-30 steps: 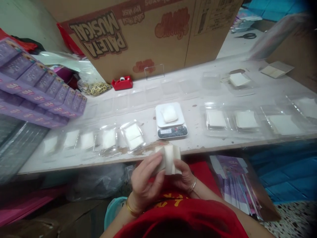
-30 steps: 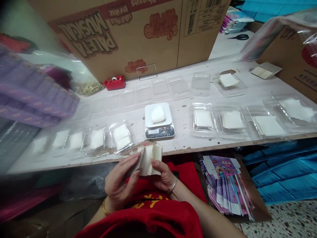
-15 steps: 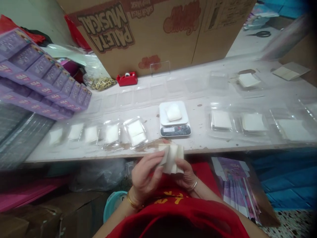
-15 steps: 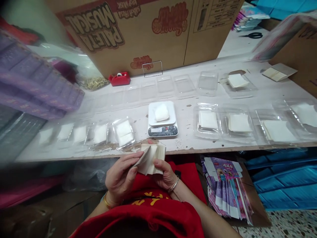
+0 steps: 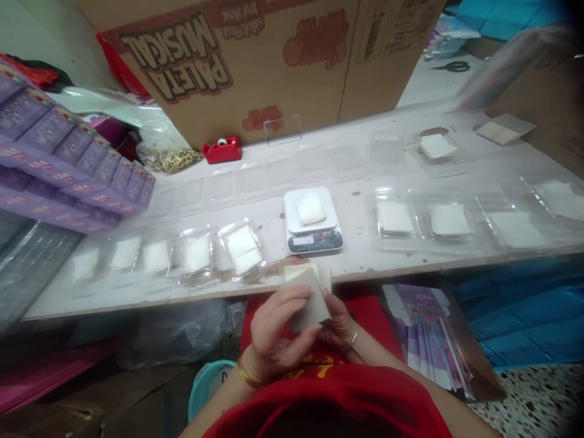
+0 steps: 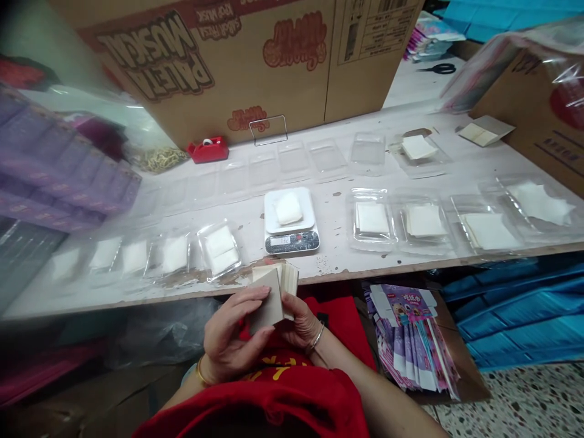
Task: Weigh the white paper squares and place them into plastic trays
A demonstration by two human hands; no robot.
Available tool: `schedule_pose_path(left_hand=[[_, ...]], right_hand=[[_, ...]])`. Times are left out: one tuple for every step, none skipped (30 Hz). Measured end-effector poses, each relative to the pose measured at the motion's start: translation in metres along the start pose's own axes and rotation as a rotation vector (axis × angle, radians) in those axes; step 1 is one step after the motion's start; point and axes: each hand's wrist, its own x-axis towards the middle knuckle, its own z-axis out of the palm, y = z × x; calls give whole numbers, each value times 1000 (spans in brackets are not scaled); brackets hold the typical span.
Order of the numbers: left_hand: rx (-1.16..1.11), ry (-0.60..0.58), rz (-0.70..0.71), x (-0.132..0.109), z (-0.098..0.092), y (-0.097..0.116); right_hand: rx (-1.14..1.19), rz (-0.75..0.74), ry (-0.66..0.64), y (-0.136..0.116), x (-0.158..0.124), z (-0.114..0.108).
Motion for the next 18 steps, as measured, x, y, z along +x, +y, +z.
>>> schedule_pose_path(left_hand=[[-2, 7, -20, 0, -1, 1], [3, 14, -37, 1, -4, 1], [15, 13, -50, 3, -7, 2], [35, 0, -57, 5, -11, 3], [62, -35, -55, 9, -15, 4], [94, -88, -42, 12, -20, 5], [126, -154, -19, 15, -24, 6], [154, -220, 13, 17, -28, 6], [175, -280, 49, 19, -31, 7], [194, -328, 83, 20, -33, 7], [211, -364, 112, 20, -35, 7], [226, -389, 134, 19, -36, 7], [239, -404, 150, 18, -36, 6], [249, -414, 157, 17, -36, 6], [251, -418, 159, 16, -36, 6], [241, -424, 158, 15, -36, 5], [220, -425, 156, 15, -35, 5], [194, -418, 153, 15, -35, 6]], right_hand=[[-1, 8, -5, 0, 0, 0], [0, 13, -11, -1, 0, 1], [0, 16, -19, -2, 0, 2], [-2, 20, -29, -2, 0, 3], [-4, 25, -38, -3, 0, 4], [-5, 28, -45, -3, 0, 5], [-3, 29, -47, -4, -1, 5], [2, 31, -47, -4, -1, 5], [10, 34, -42, -4, -1, 4], [18, 36, -34, -3, -1, 3], [26, 40, -24, -3, -2, 2], [31, 46, -15, -2, -2, 1], [34, 50, -5, -2, -2, 0], [38, 53, 4, -2, -2, -1], [43, 55, 14, -2, -2, -1], [49, 55, 25, -2, -1, -1], [52, 53, 36, -2, -1, -2], [53, 47, 45, -2, -1, -2]])
